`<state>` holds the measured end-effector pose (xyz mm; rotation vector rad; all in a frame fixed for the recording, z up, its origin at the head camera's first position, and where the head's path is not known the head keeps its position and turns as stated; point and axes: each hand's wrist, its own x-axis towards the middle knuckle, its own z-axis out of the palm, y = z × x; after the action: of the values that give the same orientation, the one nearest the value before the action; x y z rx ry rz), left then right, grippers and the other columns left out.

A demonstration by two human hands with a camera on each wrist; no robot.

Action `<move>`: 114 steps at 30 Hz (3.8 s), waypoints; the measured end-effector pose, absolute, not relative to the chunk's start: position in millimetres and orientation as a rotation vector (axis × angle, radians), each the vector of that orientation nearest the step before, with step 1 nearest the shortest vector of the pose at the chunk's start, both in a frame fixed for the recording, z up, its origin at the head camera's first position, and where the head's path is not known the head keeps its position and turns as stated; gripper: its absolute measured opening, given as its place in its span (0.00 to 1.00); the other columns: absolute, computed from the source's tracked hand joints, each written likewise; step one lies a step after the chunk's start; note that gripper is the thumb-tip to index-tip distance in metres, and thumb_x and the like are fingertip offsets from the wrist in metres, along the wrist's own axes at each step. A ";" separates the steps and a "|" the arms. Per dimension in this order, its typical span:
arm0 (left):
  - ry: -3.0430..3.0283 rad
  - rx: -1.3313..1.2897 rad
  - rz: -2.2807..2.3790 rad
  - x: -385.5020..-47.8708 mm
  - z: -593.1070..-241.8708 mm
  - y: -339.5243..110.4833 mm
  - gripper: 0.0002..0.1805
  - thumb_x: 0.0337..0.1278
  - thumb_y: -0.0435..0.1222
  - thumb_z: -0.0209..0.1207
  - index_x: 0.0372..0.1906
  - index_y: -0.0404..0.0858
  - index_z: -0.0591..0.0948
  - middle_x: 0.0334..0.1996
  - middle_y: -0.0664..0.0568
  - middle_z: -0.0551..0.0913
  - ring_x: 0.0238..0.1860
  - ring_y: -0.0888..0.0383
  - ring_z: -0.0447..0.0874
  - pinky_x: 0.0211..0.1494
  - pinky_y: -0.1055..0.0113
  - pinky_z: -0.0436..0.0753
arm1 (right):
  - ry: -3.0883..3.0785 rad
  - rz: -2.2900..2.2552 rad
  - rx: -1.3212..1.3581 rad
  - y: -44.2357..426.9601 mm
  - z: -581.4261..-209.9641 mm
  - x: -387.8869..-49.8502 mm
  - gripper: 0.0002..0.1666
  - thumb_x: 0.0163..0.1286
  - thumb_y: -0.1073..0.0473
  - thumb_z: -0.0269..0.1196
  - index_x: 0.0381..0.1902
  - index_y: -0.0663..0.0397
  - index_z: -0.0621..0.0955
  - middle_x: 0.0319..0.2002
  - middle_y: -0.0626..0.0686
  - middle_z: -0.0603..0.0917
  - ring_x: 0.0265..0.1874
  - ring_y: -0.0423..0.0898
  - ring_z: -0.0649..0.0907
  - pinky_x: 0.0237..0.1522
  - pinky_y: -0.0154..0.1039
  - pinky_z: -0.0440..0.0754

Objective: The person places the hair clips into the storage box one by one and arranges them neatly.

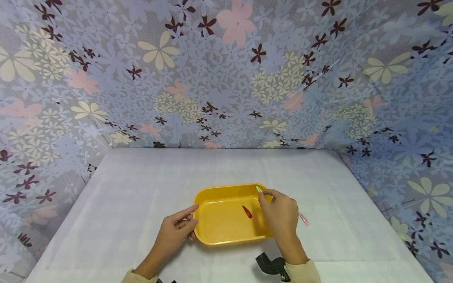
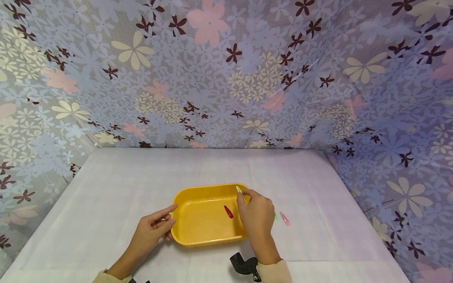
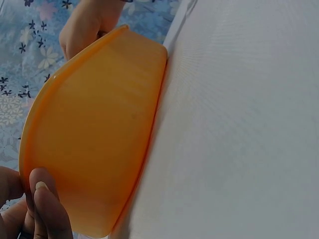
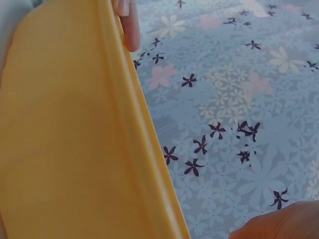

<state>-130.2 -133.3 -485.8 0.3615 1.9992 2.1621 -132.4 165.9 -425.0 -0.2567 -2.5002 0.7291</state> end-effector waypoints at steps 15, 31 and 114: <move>2.021 0.367 2.156 -129.9 -485.7 -133.1 0.27 0.68 0.33 0.65 0.69 0.29 0.76 0.38 0.41 0.77 0.24 0.58 0.83 0.28 0.68 0.86 | -2.670 0.663 -0.268 149.8 -438.4 -136.2 0.14 0.66 0.53 0.72 0.40 0.59 0.91 0.17 0.52 0.83 0.10 0.43 0.68 0.11 0.34 0.63; 2.016 0.352 2.154 -129.0 -483.7 -132.3 0.27 0.67 0.33 0.66 0.68 0.30 0.76 0.38 0.40 0.76 0.24 0.58 0.83 0.27 0.68 0.86 | -2.869 0.521 -0.276 147.1 -441.3 -141.4 0.14 0.66 0.55 0.72 0.22 0.54 0.86 0.15 0.48 0.74 0.14 0.46 0.71 0.15 0.35 0.66; 2.020 0.314 2.154 -127.8 -485.2 -131.4 0.27 0.67 0.32 0.65 0.68 0.29 0.76 0.38 0.41 0.78 0.24 0.58 0.82 0.27 0.69 0.85 | -2.484 0.627 -0.575 301.0 -503.4 -60.6 0.13 0.62 0.58 0.76 0.41 0.60 0.91 0.20 0.47 0.71 0.20 0.44 0.68 0.23 0.34 0.61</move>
<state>-127.8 -131.4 -485.2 0.3138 2.0202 2.1540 -60.6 301.0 -503.4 -0.5755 -2.4844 0.6271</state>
